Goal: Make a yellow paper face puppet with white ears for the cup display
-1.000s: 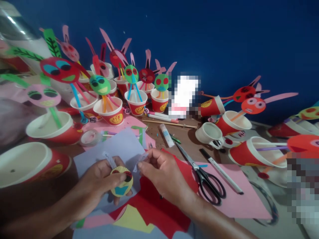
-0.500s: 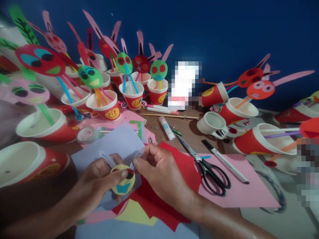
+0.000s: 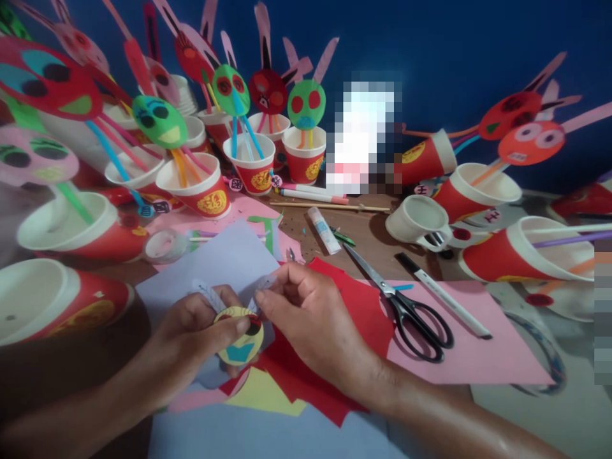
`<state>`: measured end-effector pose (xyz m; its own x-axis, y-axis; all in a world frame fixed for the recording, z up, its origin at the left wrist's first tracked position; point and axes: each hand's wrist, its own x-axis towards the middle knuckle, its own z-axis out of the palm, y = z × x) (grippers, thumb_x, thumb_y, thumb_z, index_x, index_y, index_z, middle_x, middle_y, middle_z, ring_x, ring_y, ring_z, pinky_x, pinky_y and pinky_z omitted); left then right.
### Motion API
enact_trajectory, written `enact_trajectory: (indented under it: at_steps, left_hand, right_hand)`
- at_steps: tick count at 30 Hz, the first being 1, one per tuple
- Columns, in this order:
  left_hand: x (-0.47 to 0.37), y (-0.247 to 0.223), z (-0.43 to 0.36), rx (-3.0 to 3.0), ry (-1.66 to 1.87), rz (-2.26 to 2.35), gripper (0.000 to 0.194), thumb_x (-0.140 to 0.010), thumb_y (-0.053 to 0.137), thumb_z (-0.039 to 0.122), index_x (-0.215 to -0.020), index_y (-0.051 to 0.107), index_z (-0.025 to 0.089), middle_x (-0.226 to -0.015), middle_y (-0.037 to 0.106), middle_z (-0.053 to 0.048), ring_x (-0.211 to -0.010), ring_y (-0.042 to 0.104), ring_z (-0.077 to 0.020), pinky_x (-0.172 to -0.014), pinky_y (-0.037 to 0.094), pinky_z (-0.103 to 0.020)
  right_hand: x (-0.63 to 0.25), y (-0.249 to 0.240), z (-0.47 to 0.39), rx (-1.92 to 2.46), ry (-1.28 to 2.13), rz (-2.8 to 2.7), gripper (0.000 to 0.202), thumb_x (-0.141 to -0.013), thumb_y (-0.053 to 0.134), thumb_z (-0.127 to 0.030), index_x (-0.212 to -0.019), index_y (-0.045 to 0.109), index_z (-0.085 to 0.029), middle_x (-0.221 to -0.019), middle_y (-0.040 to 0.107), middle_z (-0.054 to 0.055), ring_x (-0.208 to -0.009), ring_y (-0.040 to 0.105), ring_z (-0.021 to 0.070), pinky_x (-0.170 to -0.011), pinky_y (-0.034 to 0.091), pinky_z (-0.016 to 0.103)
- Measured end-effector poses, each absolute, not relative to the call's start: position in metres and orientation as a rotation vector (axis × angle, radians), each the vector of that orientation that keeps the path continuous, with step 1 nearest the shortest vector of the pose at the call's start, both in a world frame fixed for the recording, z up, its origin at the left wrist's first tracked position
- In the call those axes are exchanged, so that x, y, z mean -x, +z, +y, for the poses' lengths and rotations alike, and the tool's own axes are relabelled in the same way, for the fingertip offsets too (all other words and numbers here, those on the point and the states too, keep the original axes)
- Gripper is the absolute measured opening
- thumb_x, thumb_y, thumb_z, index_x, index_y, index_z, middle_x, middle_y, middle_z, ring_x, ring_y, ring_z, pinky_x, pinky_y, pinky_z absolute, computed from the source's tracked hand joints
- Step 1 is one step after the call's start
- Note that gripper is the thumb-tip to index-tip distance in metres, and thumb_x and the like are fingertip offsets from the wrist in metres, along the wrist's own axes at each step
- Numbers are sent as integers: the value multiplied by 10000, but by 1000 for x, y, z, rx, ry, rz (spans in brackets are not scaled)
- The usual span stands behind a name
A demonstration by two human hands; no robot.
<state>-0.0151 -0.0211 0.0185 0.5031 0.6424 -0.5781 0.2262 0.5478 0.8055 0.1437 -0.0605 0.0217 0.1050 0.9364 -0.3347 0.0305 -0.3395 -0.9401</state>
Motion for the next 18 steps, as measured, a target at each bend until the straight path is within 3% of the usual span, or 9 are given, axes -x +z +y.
enact_trajectory:
  at_steps: [11,18]
  left_hand:
    - [13,18,-23,-983,360,1080,152,-687,624,289,-660,517,185,-481,569,33,-392,530,-125,-389,418,-229]
    - [11,21,-21,-984,307,1103,190,-670,622,310,-669,484,179,-464,522,61,-394,509,-108,-414,442,-240]
  right_hand:
    - [-143,22,-61,1490,1361,-978,86,-801,613,-193,-726,571,-197,-611,584,-74,-562,511,43,-511,410,120]
    - [-142,23,-60,1519,1354,-981,116,-808,602,-190,-703,556,-206,-555,548,-101,-415,373,16,-475,407,128]
